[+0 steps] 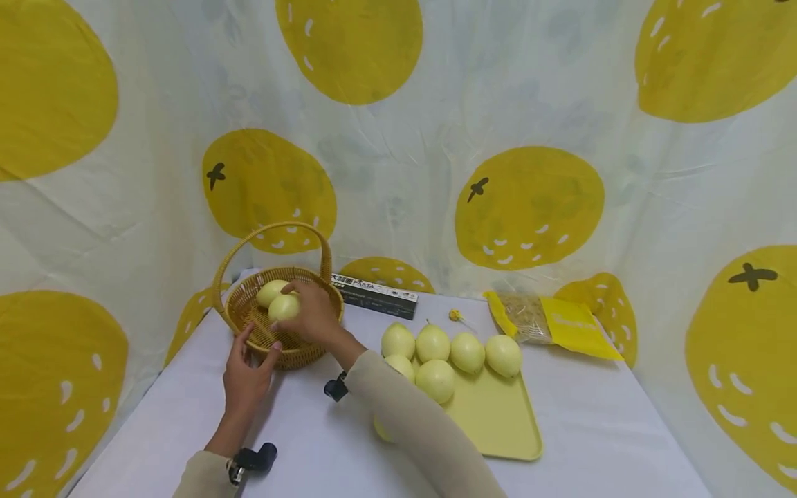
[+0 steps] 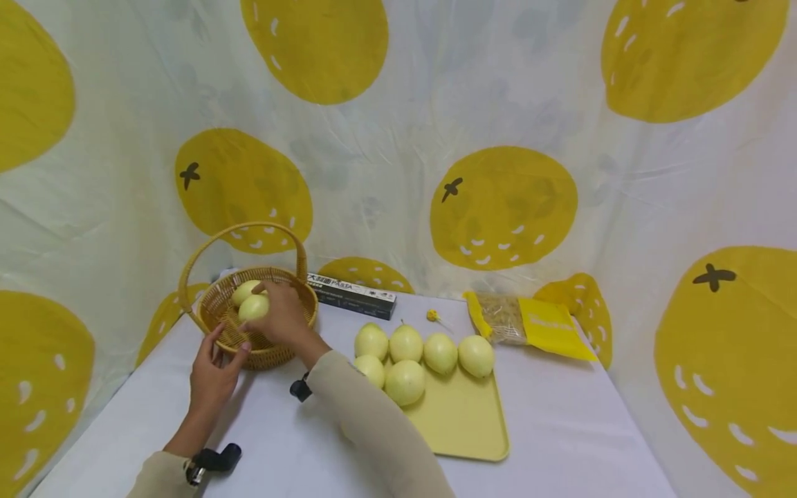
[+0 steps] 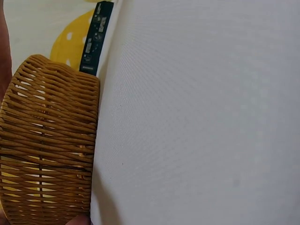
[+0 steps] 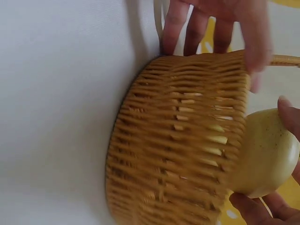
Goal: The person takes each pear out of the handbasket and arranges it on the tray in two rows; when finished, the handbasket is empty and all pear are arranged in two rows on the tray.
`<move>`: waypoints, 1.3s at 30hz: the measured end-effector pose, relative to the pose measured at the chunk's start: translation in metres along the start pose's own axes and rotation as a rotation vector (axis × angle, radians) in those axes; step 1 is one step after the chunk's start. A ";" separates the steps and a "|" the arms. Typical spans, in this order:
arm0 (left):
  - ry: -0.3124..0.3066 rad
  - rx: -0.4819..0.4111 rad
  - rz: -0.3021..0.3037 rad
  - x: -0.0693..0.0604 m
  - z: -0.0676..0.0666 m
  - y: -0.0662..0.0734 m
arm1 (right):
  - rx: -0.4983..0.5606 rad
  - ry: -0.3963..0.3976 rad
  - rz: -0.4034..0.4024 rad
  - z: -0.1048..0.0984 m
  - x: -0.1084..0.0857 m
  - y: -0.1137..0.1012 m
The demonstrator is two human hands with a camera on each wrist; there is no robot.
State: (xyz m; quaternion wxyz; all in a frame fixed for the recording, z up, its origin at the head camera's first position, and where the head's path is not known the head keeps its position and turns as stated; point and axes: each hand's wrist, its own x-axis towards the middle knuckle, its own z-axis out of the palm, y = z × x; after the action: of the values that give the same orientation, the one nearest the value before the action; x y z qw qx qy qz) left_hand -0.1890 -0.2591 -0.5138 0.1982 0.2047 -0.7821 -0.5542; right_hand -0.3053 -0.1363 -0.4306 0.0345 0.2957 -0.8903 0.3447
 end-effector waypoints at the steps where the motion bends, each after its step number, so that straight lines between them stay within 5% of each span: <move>1: 0.000 0.004 -0.003 0.000 0.000 0.000 | 0.018 0.007 -0.008 -0.006 -0.003 0.000; 24: 0.015 0.025 -0.011 0.002 0.003 -0.002 | 0.315 0.183 -0.107 -0.115 -0.098 0.054; 39: 0.004 0.015 -0.023 -0.001 0.002 0.002 | 0.284 0.283 0.015 -0.165 -0.172 0.118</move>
State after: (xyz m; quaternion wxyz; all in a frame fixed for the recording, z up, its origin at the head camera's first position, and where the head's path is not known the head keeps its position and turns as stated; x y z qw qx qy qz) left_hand -0.1893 -0.2570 -0.5127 0.1919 0.2166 -0.7833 -0.5501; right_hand -0.2527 0.1240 -0.4212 0.1147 0.2397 -0.8212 0.5050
